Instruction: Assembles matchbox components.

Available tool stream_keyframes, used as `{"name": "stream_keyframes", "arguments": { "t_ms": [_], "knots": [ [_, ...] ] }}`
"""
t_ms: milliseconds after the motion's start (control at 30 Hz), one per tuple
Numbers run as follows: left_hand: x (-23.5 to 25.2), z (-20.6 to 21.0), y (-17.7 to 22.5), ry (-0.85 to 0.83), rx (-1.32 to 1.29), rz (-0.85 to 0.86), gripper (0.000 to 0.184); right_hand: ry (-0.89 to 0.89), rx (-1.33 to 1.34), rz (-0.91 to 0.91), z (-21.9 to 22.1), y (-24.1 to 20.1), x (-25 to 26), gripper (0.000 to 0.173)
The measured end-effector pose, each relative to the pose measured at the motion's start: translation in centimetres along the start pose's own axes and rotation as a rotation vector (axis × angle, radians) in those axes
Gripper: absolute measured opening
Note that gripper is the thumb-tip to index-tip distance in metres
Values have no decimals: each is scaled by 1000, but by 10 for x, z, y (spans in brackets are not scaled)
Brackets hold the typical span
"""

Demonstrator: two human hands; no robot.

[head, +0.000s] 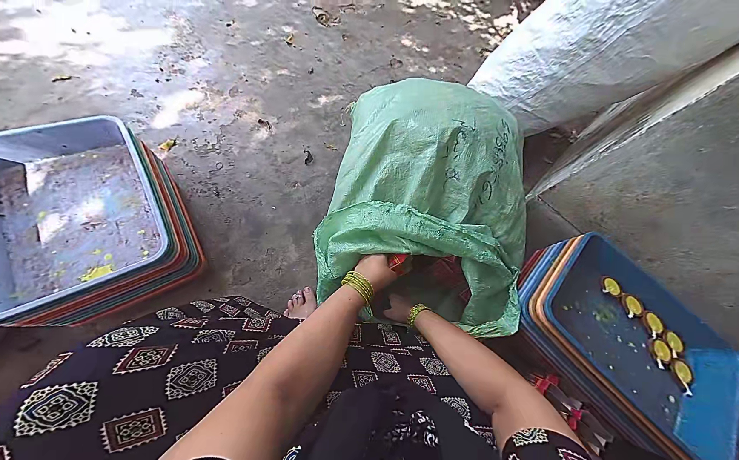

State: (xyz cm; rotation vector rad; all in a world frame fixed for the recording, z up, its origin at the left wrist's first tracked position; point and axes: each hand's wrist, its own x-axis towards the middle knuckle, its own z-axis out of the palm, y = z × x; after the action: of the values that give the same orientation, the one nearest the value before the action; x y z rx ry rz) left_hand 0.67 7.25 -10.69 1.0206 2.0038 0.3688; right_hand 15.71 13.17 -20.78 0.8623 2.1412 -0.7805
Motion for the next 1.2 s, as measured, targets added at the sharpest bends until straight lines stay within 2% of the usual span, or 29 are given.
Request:
{"name": "stream_keyframes", "arguments": {
  "t_ms": [67, 200, 233, 333, 367, 433, 500, 600, 667, 833, 933, 1000, 1100, 1133, 1167, 1200],
  "knots": [
    [-3, -4, 1, -2, -15, 5, 45, 27, -22, 22, 3, -18, 8, 72],
    [4, -3, -7, 12, -50, 17, 49, 64, 47, 106, 14, -32, 15, 95],
    [6, -3, -7, 9, -54, 21, 49, 38, 74, 118, 13, -30, 15, 91],
    [7, -5, -4, -6, -66, 24, 48, -132, 43, 81, -3, -19, 11, 57],
    [7, -7, -4, -8, -71, 23, 48, -169, 12, 55, -12, -14, 11, 51],
    [6, -7, -4, -8, -86, 16, 48, -133, 52, 60, -32, -5, -2, 48],
    [6, -5, -5, -8, -108, 8, 48, -11, 222, 151, -56, 10, -27, 48],
    [3, -5, -4, 10, -172, 11, 48, 134, 647, 237, -81, 39, -70, 74],
    [1, -6, -4, 16, -220, 9, 51, 203, 860, 220, -81, 53, -99, 83],
    [7, 12, -8, -36, -369, -26, 76, 381, 1371, 10, -59, 61, -153, 72],
    [9, 30, -10, -122, -587, -16, 84, 399, 1632, -72, -51, 47, -161, 49],
    [9, 42, -9, -206, -807, 41, 78, 364, 1597, -36, -48, 37, -152, 44],
    [-4, 37, -1, -358, -1079, 108, 51, 371, 1312, 50, -47, 20, -131, 49],
    [-8, 32, 0, -376, -1135, 103, 48, 392, 1210, 67, -47, 13, -125, 51],
    [-8, 27, 0, -363, -1167, 98, 56, 415, 1126, 71, -48, 7, -119, 51],
    [-6, 23, -1, -325, -1152, 98, 75, 431, 1073, 55, -49, 1, -114, 51]
  ]
}}
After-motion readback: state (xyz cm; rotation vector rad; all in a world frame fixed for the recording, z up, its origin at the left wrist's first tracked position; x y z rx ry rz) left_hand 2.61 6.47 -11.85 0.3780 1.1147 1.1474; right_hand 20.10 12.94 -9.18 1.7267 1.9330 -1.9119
